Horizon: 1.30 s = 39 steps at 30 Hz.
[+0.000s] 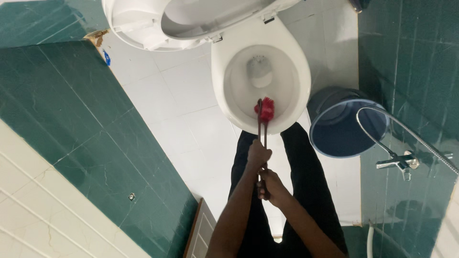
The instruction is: The person cleans the inside of a toilet bowl using a red-bristled brush, scrubbing the sides and the bottom by hand.
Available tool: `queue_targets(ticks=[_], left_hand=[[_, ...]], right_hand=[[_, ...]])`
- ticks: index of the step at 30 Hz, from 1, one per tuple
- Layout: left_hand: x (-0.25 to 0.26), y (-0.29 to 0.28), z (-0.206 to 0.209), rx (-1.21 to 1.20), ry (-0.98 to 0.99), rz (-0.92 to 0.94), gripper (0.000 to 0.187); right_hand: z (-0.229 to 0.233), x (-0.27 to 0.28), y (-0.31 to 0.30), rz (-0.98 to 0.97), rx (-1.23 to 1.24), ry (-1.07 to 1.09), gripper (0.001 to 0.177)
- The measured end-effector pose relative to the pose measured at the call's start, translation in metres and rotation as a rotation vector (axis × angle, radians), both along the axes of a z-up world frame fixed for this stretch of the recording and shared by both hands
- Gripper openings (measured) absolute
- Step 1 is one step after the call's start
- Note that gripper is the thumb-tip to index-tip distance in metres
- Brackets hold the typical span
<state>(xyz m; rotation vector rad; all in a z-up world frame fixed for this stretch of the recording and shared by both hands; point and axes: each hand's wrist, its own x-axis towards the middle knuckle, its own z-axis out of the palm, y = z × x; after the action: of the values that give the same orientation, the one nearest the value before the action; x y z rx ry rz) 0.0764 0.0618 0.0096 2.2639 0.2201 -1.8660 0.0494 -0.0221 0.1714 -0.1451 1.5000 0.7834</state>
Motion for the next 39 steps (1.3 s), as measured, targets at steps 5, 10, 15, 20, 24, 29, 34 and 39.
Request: queue_targets(ticks=[5,10,15,20,24,29,34,39], left_hand=[[0.082,-0.026,-0.006,0.045,-0.068,-0.213,0.050],[0.123,-0.056,-0.030,0.007,-0.109,-0.384,0.069],[0.096,-0.074,-0.111,-0.151,-0.167,-0.352,0.024],[0.086,-0.084,-0.165,-0.175,0.129,0.079,0.033],[0.094,-0.083,-0.185,-0.176,0.053,0.356,0.048],[0.092,-0.082,-0.205,-0.223,-0.115,0.633,0.032],[0.079,-0.090,-0.176,-0.303,-0.010,0.753,0.029],[0.043,-0.083,-0.112,-0.201,-0.022,0.431,0.032]], right_hand=[[-0.065,0.033,0.017,-0.068,0.006,-0.163,0.036],[-0.134,0.063,0.003,0.100,-0.117,-0.220,0.037],[-0.172,0.061,-0.041,0.318,-0.266,-0.261,0.023],[-0.173,0.040,-0.053,0.765,-0.737,-0.410,0.041],[-0.190,0.057,-0.057,1.055,-0.903,-0.555,0.059],[-0.218,0.094,-0.076,1.337,-0.712,-0.457,0.066],[-0.204,0.075,-0.084,1.413,-0.682,-0.458,0.077],[-0.138,0.034,-0.074,1.235,-0.595,-0.391,0.071]])
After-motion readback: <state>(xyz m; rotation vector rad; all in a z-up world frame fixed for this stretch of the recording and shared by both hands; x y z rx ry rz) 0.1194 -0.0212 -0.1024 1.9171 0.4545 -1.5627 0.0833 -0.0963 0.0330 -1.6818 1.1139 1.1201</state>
